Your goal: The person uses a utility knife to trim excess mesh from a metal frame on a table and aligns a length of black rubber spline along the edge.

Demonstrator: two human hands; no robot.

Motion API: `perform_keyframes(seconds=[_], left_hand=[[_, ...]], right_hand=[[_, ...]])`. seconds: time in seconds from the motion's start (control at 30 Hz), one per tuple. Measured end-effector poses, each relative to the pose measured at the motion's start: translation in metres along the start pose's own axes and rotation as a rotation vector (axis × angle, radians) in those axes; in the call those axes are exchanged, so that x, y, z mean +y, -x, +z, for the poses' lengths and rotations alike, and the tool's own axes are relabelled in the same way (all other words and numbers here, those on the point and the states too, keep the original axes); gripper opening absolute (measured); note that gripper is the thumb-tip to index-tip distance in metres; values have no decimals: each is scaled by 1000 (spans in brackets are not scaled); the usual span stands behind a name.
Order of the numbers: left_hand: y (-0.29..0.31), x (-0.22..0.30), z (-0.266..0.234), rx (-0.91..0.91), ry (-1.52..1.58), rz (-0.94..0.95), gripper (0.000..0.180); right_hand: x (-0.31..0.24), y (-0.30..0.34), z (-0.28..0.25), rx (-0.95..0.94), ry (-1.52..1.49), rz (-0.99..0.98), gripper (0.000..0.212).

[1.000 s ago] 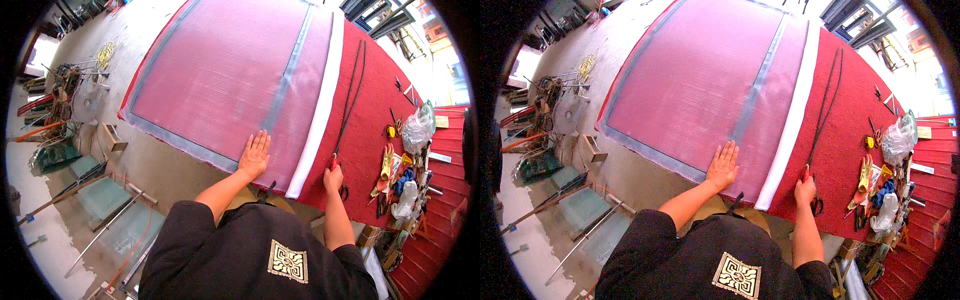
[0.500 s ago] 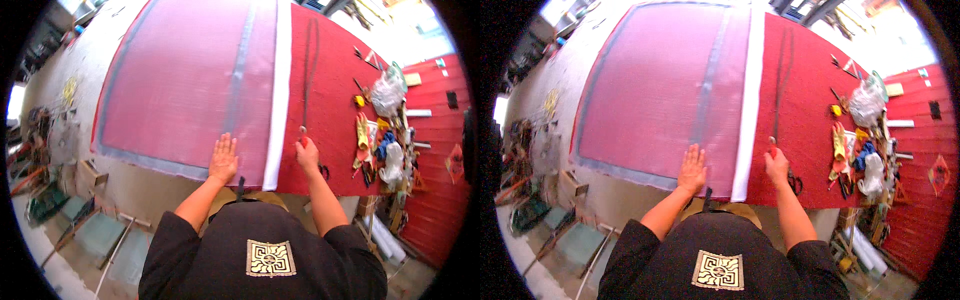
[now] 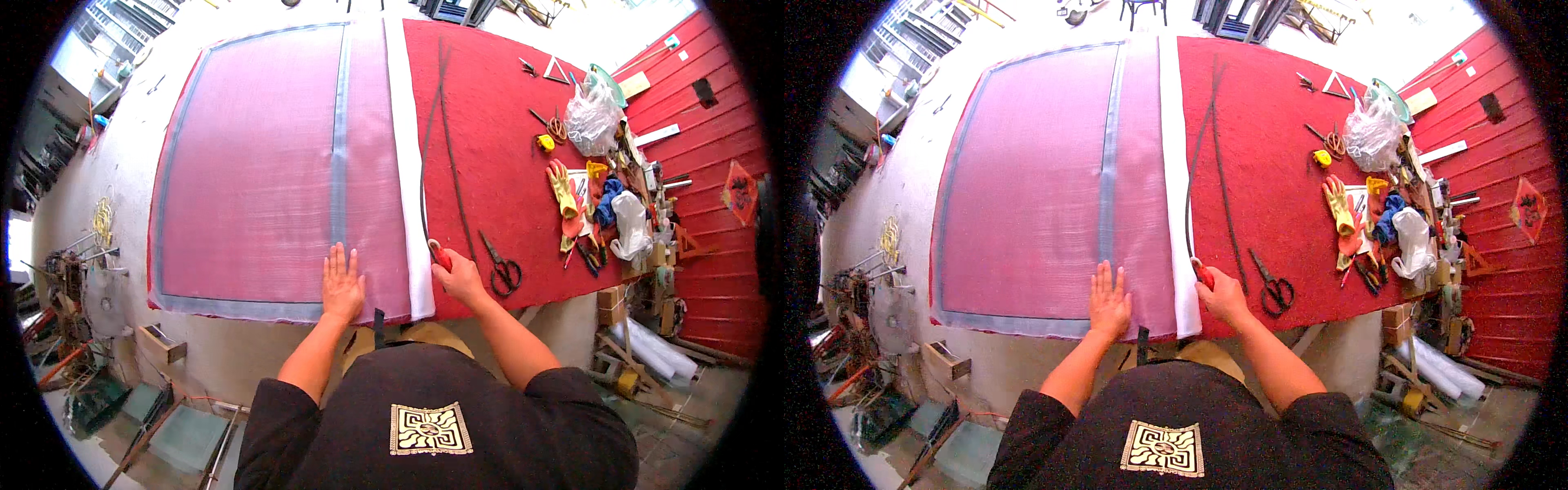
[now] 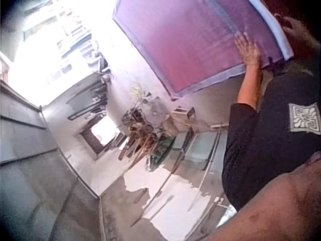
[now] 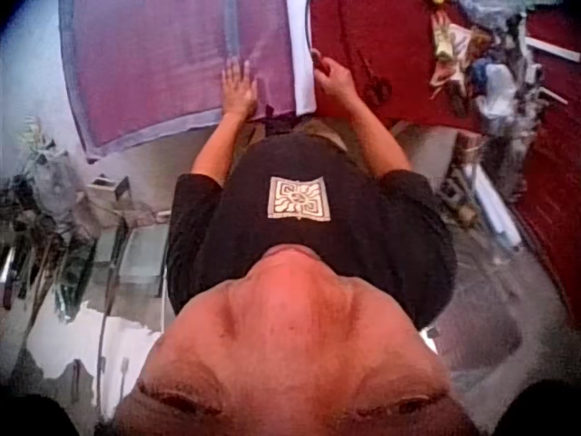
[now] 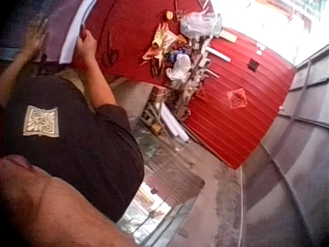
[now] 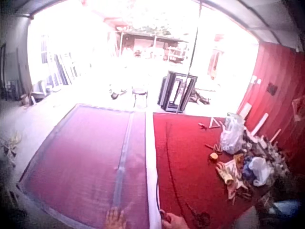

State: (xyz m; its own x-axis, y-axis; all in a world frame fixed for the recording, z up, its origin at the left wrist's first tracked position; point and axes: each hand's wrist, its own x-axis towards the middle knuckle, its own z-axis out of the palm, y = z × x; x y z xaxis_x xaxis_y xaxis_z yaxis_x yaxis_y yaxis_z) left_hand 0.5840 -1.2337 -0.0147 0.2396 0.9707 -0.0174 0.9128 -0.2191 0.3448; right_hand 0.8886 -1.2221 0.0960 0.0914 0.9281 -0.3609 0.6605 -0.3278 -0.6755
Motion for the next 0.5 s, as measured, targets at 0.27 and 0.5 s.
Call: perform_keyframes(seconds=[0.27, 0.5], left_hand=[[-36, 15, -20, 94, 321, -220, 49], [-74, 49, -83, -218, 1658, -642, 35]], right_hand=[[-31, 58, 7, -223, -25, -155, 36], [-45, 68, 45, -526, 126, -414, 36]])
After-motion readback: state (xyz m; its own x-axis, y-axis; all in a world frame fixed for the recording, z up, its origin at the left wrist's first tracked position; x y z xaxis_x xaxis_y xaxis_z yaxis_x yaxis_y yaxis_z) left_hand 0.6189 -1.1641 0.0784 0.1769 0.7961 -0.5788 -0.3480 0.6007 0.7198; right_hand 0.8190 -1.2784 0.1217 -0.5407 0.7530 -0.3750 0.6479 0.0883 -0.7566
